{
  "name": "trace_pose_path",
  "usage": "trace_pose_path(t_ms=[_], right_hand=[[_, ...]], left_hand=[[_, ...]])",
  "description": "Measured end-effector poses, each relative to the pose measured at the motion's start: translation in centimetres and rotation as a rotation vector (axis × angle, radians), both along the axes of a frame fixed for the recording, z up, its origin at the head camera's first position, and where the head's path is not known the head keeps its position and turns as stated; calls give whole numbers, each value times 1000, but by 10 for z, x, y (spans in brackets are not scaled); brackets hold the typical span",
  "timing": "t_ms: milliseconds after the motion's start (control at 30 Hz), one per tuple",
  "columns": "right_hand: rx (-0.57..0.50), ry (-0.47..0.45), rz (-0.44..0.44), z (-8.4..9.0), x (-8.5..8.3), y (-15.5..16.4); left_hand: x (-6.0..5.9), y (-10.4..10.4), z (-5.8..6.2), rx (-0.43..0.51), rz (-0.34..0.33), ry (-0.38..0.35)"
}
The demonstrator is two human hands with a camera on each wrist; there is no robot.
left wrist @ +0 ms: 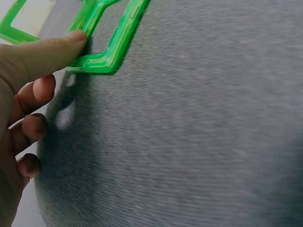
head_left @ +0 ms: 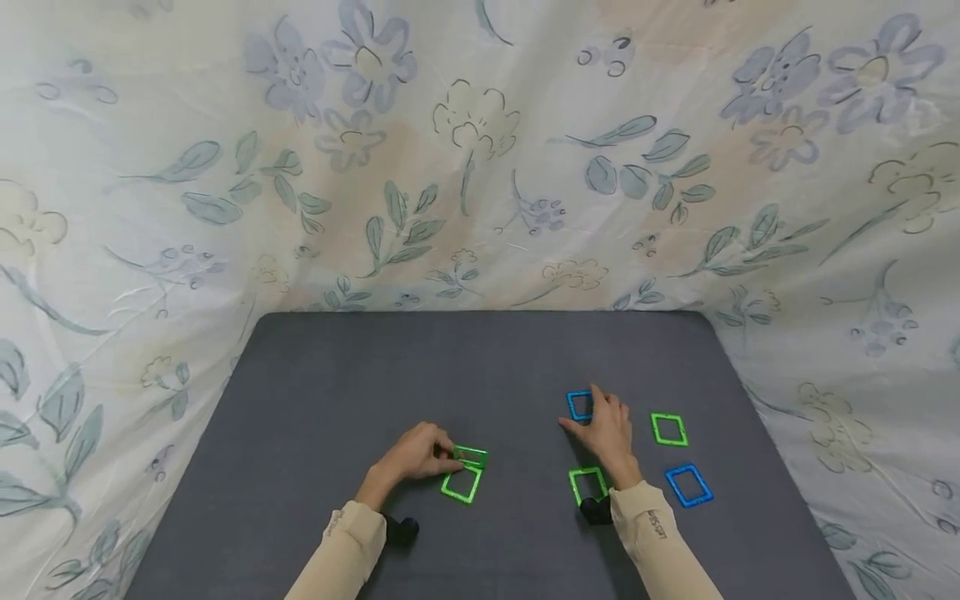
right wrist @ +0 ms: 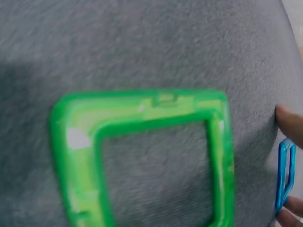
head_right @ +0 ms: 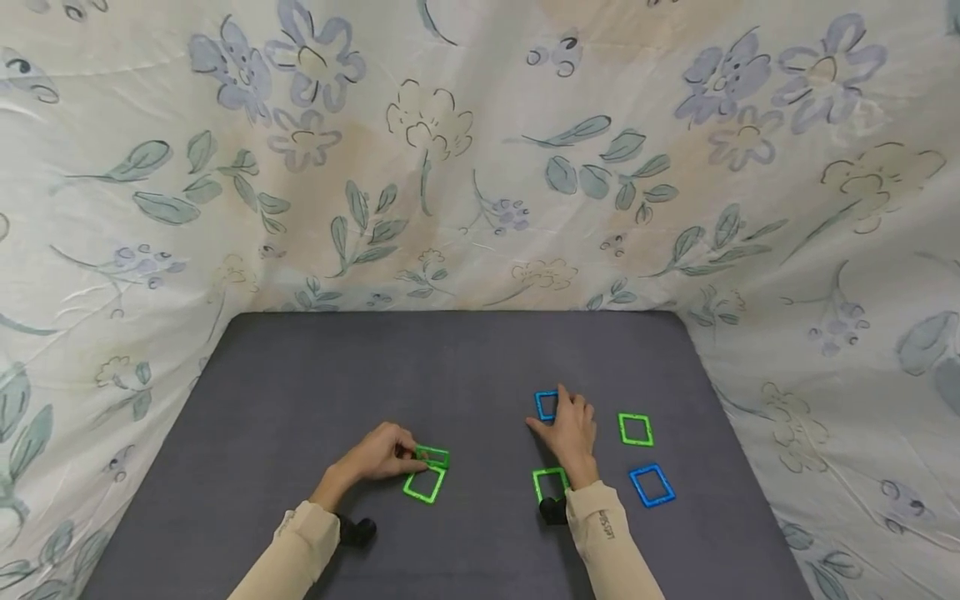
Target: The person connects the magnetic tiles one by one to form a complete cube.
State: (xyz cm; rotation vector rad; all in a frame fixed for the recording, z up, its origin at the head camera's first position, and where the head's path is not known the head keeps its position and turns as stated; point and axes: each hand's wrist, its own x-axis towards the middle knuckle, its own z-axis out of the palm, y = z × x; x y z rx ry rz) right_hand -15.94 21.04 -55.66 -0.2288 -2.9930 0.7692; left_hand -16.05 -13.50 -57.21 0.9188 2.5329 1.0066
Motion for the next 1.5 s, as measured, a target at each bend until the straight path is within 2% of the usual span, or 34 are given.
trace_pose_path(t_ms=[167,433,533,633,700,867,967,1100,1267,1500], right_hand=[[-18,-6,56,4,-6,3],[82,-123,284,11,-5,7],[91,-114,332,10,-3,11],[63,-51,355,6,2,14],[3,31,366,2,7,15],[-310,268,437,-4,26,0],[-474,332,511,-5,38,-21],[-590,328,608,-9,52,-50],[-669,259,697,-16,61,-74],[-759,146,703,-25,64,-89]], left_hand=[[8,-1,0,27,43,-24],[14,-2,-2,39,90,-56],[14,-3,-2,33,100,-56],[15,-3,-1,26,106,-48],[16,-4,-1,23,108,-42],[17,-7,0,22,117,-10],[18,-8,0,24,136,5],[23,-5,-2,30,174,28],[30,3,-6,33,231,62],[35,8,-6,33,254,63]])
